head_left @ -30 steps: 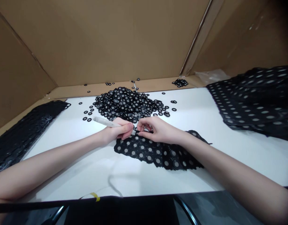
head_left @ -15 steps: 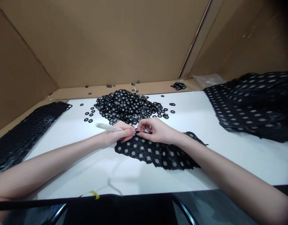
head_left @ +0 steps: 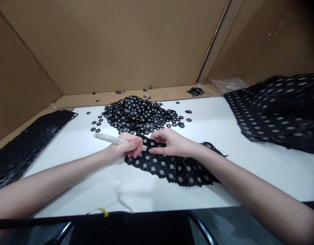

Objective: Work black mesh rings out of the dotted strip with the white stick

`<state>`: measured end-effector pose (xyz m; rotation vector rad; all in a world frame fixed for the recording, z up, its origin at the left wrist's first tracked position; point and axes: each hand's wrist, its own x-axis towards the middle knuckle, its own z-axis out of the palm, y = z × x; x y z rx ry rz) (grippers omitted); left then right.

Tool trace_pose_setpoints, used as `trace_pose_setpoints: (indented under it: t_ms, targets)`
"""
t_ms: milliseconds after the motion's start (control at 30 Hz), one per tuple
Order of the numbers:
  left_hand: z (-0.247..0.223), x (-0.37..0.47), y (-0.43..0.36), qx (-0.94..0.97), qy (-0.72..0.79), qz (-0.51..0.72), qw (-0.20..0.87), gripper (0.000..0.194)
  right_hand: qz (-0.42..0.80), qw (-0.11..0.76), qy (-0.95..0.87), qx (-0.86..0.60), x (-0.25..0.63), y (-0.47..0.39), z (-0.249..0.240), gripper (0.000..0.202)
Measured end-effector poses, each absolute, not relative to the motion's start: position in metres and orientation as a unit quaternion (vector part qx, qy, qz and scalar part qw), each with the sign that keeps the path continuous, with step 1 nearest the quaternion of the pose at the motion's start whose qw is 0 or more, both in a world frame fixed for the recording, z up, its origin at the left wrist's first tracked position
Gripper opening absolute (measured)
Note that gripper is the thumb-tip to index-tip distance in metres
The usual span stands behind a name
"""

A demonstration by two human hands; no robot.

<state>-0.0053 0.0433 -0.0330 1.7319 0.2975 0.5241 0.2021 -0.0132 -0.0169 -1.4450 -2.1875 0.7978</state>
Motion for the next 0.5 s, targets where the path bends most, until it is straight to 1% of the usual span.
trace_pose_setpoints:
  t_ms: [267, 367, 500]
  targets:
    - [-0.03, -0.0038, 0.0405, 0.738, 0.127, 0.216, 0.626, 0.055, 0.29, 0.209, -0.782, -0.511, 0.2019, -0.0127, -0.0185, 0.019]
    - [-0.0266, -0.0033, 0.0391, 0.748, 0.135, 0.198, 0.619, 0.055, 0.291, 0.206, -0.782, -0.511, 0.2016, -0.0131, -0.0181, 0.023]
    - [-0.0233, -0.0025, 0.0401, 0.736, 0.161, 0.174, 0.634, 0.055, 0.295, 0.213, -0.791, -0.491, 0.201, -0.0137, -0.0167, 0.03]
